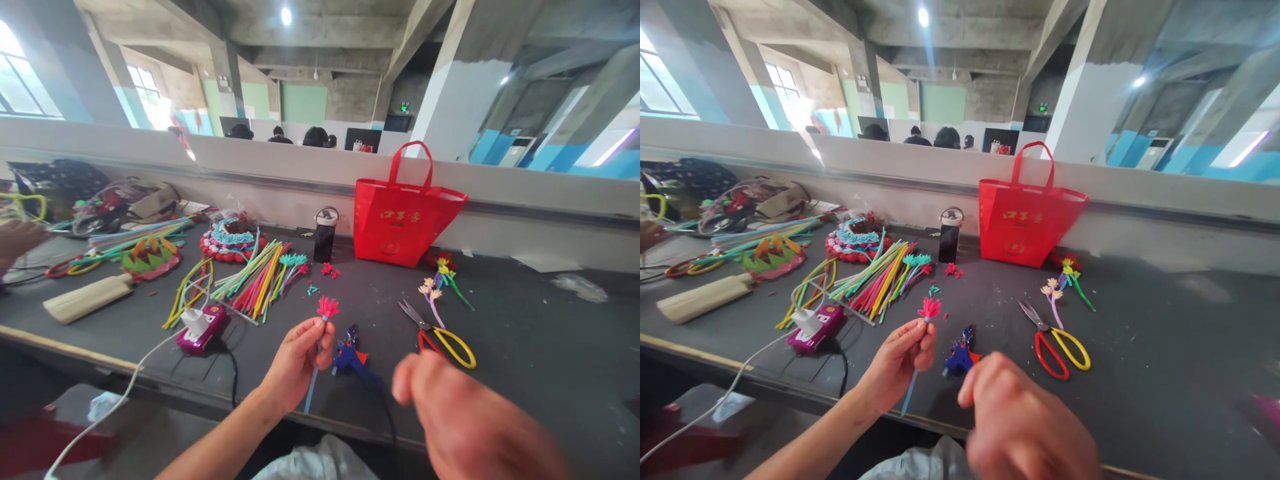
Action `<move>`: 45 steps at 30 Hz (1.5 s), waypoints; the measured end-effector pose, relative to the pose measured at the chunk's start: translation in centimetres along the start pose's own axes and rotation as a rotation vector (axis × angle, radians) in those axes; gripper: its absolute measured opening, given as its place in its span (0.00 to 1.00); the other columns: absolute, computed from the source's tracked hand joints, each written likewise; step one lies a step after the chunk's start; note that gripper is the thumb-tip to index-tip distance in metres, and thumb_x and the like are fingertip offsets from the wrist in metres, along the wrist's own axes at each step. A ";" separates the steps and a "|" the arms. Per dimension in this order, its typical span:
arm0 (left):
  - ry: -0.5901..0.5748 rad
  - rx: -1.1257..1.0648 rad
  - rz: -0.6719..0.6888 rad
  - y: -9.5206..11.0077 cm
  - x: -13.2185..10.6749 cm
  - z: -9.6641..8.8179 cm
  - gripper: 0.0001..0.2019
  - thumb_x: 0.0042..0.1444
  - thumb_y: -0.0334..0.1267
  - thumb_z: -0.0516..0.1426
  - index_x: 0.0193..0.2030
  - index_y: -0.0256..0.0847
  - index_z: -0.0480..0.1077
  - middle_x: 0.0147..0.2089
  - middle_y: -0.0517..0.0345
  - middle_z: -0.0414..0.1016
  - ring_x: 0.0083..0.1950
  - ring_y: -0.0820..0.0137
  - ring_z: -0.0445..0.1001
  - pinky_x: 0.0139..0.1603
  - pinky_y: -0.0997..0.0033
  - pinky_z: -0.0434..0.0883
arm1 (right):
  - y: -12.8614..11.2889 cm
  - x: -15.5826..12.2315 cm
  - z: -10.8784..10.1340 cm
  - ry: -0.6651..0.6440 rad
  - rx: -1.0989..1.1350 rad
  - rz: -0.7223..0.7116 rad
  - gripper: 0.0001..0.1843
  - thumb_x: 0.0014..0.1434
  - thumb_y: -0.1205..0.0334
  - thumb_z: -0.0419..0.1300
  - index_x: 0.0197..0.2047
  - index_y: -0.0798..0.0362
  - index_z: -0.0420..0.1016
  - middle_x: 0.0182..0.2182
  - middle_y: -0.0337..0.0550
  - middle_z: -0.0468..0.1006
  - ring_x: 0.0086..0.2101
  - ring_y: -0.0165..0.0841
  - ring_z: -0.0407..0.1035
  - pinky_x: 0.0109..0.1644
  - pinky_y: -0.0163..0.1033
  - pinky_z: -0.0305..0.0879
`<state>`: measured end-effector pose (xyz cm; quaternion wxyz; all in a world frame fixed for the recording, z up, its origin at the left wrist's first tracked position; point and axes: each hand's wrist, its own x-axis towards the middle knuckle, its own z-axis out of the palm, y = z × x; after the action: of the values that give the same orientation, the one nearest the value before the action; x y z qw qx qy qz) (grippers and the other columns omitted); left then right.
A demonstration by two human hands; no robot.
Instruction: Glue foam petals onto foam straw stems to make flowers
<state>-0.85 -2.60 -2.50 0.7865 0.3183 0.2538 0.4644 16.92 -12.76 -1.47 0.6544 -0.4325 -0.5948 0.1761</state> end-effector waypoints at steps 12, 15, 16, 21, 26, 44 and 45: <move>-0.049 -0.056 0.015 -0.1 -0.3 1.2 0.10 0.60 0.40 0.56 0.33 0.36 0.71 0.24 0.63 0.60 0.22 0.79 0.59 0.23 0.79 0.59 | 4.3 0.9 5.9 -0.154 0.196 0.492 0.19 0.61 0.50 0.58 0.48 0.54 0.72 0.36 0.45 0.77 0.35 0.35 0.73 0.35 0.36 0.70; -0.012 -0.030 0.103 -0.2 -0.2 1.3 0.09 0.60 0.38 0.57 0.33 0.36 0.73 0.33 0.56 0.69 0.34 0.74 0.67 0.38 0.76 0.67 | 4.3 -0.2 6.4 -0.106 0.063 0.451 0.19 0.61 0.51 0.58 0.51 0.53 0.70 0.38 0.46 0.78 0.37 0.35 0.73 0.39 0.38 0.70; -0.006 -0.035 0.104 -0.2 -0.1 1.3 0.08 0.60 0.38 0.58 0.33 0.36 0.74 0.37 0.55 0.70 0.37 0.73 0.68 0.41 0.75 0.67 | 4.3 -0.4 6.6 -0.076 0.008 0.422 0.18 0.61 0.52 0.58 0.52 0.52 0.70 0.40 0.46 0.77 0.37 0.35 0.72 0.41 0.38 0.70; -0.014 -0.078 0.004 -0.8 0.0 1.4 0.08 0.55 0.39 0.62 0.37 0.37 0.77 0.47 0.52 0.72 0.39 0.70 0.70 0.44 0.69 0.69 | 4.1 0.2 7.2 -0.129 -0.010 0.317 0.13 0.63 0.54 0.56 0.45 0.52 0.76 0.37 0.43 0.79 0.35 0.33 0.73 0.38 0.34 0.69; -0.024 -0.112 -0.060 -1.3 -0.1 1.3 0.10 0.55 0.41 0.62 0.38 0.36 0.77 0.42 0.51 0.74 0.38 0.69 0.71 0.45 0.69 0.68 | 3.5 1.1 8.0 -0.141 0.012 0.322 0.14 0.64 0.55 0.56 0.37 0.54 0.78 0.29 0.41 0.79 0.29 0.32 0.72 0.34 0.32 0.69; 0.163 -0.042 0.003 -0.9 0.1 -0.3 0.07 0.51 0.37 0.65 0.31 0.35 0.74 0.31 0.58 0.72 0.29 0.77 0.66 0.32 0.78 0.63 | 3.9 0.6 9.0 -0.222 -0.307 0.222 0.22 0.68 0.52 0.48 0.34 0.53 0.78 0.20 0.38 0.74 0.22 0.30 0.67 0.29 0.31 0.61; 0.154 -0.041 -0.011 -0.7 0.1 -0.4 0.08 0.51 0.37 0.65 0.31 0.35 0.74 0.30 0.58 0.72 0.28 0.77 0.66 0.31 0.78 0.62 | 3.9 0.2 9.0 -0.234 -0.312 0.221 0.23 0.68 0.52 0.47 0.31 0.53 0.77 0.19 0.37 0.73 0.21 0.29 0.66 0.27 0.31 0.60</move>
<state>-0.63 -2.66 -3.31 0.7736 0.2643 0.3056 0.4882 9.66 -7.18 -5.05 0.4827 -0.5676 -0.6358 0.2015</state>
